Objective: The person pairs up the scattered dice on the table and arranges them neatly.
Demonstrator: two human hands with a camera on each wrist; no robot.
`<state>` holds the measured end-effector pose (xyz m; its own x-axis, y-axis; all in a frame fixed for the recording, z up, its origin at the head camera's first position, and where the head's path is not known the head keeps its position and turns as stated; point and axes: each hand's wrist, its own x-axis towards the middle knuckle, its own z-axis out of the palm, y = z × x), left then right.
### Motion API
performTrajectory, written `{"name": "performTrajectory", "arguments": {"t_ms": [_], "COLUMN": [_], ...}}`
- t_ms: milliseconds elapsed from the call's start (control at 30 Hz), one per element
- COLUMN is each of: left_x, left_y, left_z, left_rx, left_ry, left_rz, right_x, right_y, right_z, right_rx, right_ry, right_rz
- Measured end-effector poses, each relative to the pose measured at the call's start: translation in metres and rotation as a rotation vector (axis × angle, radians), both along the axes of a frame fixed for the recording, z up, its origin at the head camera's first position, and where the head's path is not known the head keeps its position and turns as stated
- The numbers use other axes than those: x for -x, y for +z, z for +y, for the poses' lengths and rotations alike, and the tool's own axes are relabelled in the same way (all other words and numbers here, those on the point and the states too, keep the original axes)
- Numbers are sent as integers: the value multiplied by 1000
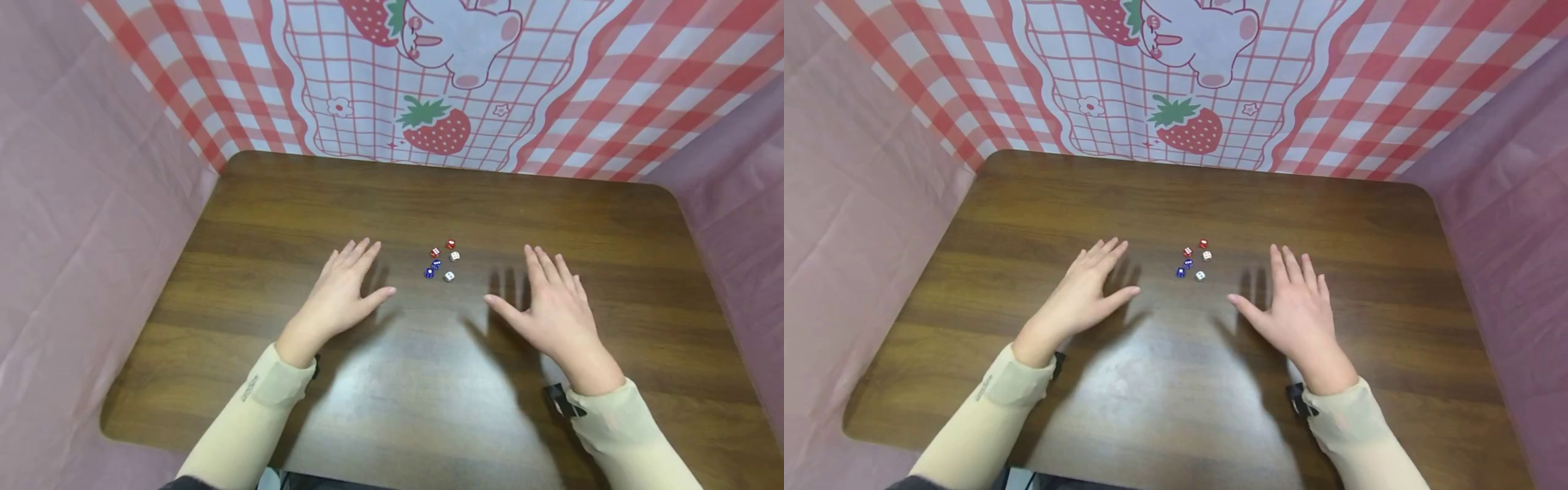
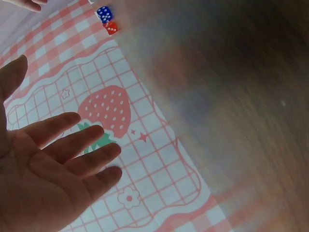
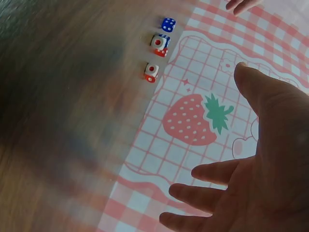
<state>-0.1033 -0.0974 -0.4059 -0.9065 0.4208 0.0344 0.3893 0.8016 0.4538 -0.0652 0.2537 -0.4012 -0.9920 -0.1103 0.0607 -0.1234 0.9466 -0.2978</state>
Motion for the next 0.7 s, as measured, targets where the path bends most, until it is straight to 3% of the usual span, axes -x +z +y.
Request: {"name": "performTrajectory", "arguments": {"t_ms": [333,700], "left_x": [6,15], "left_y": [-2,-7], "left_z": [14,31], "left_rx": [-170,-182], "left_ry": [-62,-117], "left_rz": [1,-7], "right_x": [7,15], "right_y": [-3,-5], "right_z": [-8,-20], "right_rx": [65,154], "right_ry": [66,121], "right_rz": [5,-31]}}
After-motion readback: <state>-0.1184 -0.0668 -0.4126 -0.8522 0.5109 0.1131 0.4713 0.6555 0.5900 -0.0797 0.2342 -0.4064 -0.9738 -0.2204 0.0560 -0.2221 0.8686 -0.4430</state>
